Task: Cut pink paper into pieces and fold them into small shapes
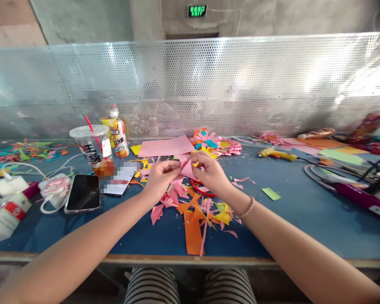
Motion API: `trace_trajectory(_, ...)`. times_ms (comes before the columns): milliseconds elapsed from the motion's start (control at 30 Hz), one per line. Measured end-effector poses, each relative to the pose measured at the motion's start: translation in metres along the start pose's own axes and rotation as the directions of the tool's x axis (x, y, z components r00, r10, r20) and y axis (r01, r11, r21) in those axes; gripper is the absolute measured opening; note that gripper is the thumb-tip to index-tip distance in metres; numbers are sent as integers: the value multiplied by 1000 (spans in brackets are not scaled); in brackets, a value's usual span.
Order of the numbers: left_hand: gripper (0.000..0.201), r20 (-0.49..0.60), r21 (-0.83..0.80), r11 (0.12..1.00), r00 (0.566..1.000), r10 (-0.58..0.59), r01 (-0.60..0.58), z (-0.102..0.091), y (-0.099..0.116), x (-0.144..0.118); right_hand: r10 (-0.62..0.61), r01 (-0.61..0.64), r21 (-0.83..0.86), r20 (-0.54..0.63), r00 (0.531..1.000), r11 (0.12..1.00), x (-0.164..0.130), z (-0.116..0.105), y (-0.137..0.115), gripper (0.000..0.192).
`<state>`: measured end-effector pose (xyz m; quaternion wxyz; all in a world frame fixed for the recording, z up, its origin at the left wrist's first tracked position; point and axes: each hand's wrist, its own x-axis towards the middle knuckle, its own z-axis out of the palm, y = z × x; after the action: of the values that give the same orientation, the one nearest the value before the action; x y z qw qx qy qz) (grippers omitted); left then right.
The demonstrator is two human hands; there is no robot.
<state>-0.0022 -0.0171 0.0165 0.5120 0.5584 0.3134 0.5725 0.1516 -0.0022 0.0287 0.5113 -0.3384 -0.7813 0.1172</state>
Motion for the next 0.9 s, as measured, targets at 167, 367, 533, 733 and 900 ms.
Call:
trace_trajectory(167,17,6,74,995,998,61,-62,2,1,-4,142,-142,79,12,990,987,0,2,-6,8)
trace_trajectory(367,24,24,176,979,995,101,-104,2,0,-4,163,-158,163,-18,986,974,0,3,-4,8)
trace_trajectory(533,21,43,220,970,994,96,-103,1,-2,-2,204,-219,224,90,975,950,-1,3,-6,3)
trace_trajectory(733,22,-10,22,1000,1000,-15,16,-1,-4,2,248,-274,328,120,961,904,0,0,-8,20)
trace_trajectory(900,20,-91,-101,992,992,-83,74,-2,-4,4,206,-258,272,208,956,927,-3,4,-3,18)
